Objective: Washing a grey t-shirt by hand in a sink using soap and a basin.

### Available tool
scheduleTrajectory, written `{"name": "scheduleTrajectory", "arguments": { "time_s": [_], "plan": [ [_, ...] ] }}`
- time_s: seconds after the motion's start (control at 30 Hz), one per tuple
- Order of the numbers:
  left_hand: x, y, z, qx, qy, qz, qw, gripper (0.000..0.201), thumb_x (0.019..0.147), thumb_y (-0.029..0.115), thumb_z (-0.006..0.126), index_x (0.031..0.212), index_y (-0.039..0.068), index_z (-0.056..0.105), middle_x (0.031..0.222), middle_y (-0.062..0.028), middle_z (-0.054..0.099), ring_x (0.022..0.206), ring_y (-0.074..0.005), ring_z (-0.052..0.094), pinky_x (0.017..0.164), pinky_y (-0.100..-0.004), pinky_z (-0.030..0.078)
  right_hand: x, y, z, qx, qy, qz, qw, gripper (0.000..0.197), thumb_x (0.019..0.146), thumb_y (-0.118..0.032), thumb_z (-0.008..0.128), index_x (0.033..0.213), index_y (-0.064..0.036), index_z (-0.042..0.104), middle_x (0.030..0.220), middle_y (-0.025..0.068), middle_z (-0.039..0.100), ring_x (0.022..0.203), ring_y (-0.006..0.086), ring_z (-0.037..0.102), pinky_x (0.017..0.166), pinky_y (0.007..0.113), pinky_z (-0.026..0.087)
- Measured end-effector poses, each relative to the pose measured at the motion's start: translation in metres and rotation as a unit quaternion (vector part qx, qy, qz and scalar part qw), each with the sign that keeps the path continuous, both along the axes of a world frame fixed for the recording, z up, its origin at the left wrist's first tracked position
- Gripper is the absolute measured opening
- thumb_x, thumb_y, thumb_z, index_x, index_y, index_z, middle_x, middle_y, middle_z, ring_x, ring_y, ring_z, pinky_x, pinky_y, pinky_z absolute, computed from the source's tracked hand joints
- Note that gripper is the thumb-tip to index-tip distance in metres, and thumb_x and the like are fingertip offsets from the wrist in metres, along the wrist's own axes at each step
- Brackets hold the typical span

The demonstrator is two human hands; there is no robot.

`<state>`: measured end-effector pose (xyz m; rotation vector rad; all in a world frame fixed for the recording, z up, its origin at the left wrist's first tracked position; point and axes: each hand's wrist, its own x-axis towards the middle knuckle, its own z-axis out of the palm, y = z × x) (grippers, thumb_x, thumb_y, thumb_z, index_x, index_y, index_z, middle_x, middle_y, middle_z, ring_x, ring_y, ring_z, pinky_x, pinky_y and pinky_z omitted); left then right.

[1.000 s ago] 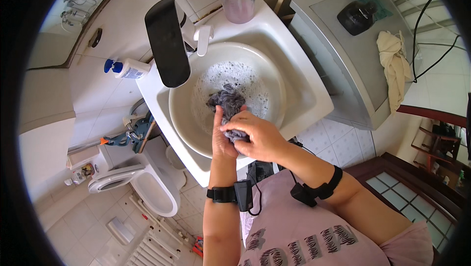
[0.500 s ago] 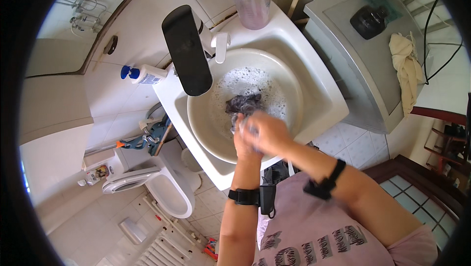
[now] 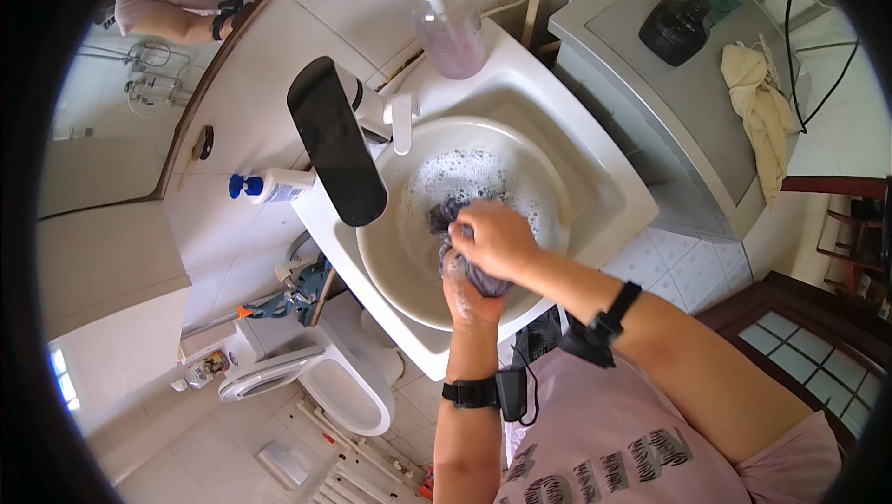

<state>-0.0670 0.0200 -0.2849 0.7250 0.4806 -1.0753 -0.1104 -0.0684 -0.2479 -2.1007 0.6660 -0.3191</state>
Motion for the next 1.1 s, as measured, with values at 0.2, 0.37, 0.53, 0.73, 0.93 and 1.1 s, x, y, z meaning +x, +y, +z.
{"name": "scheduleTrajectory", "arguments": {
  "time_s": [0.2,0.37,0.53,0.73,0.93,1.1],
  "plan": [
    [-0.003,0.002,-0.006,-0.096,-0.054,0.004,0.994,0.034,0.089,0.031,0.04,0.114,0.009,0.049,0.11,-0.0099,0.055,0.104,-0.0252,0.052,0.091,-0.0403,0.042,0.01,0.0,0.0,0.015,0.002,-0.001,1.0,0.019,0.075,-0.029,0.06,0.072,-0.0098,0.062,0.075,0.0107,0.059,0.07,0.0316,0.059,0.065,0.041,0.048],
    [0.022,-0.003,0.029,0.09,-0.097,0.018,0.991,0.036,0.092,0.034,0.042,0.117,0.009,0.047,0.114,-0.0103,0.054,0.102,-0.0248,0.055,0.09,-0.0397,0.045,0.019,-0.042,-0.005,0.053,-0.029,-0.03,0.998,0.017,0.08,-0.02,0.059,0.089,-0.0067,0.061,0.081,0.0109,0.06,0.072,0.028,0.06,0.067,0.037,0.047],
    [0.029,0.008,0.024,-0.032,0.04,0.008,0.999,0.044,0.092,0.039,0.041,0.121,0.006,0.045,0.123,-0.0109,0.049,0.11,-0.0256,0.052,0.096,-0.0431,0.04,0.0,-0.031,0.009,0.229,-0.14,0.091,0.959,0.072,0.069,-0.006,0.06,0.135,-0.0077,0.031,0.13,0.0158,0.039,0.123,0.0265,0.036,0.103,0.035,0.028],
    [0.039,-0.005,0.019,-0.08,-0.006,0.1,0.992,0.038,0.087,0.035,0.054,0.109,0.004,0.054,0.1,-0.0097,0.061,0.097,-0.0254,0.056,0.094,-0.0436,0.041,-0.026,-0.017,-0.029,0.297,-0.153,0.017,0.942,0.065,0.068,0.004,0.053,0.131,-0.0088,0.039,0.122,0.0145,0.048,0.114,0.0261,0.048,0.096,0.034,0.039],
    [0.036,0.003,0.007,0.032,0.002,0.079,0.996,0.04,0.084,0.043,0.058,0.101,0.007,0.055,0.083,-0.0052,0.058,0.075,-0.0149,0.055,0.063,-0.0321,0.047,-0.01,0.026,0.03,0.007,-0.09,0.177,0.98,0.021,0.075,-0.018,0.062,0.096,-0.0184,0.061,0.092,0.0028,0.06,0.083,0.0266,0.06,0.066,0.038,0.048],
    [0.003,-0.039,0.019,0.111,-0.03,0.081,0.99,0.038,0.089,0.04,0.051,0.113,0.011,0.049,0.11,-0.0066,0.053,0.102,-0.019,0.053,0.085,-0.036,0.046,0.023,-0.039,-0.021,0.02,-0.01,-0.004,1.0,0.012,0.08,-0.023,0.057,0.089,-0.014,0.058,0.078,0.0076,0.063,0.07,0.0297,0.061,0.06,0.039,0.048]
  ]
}}
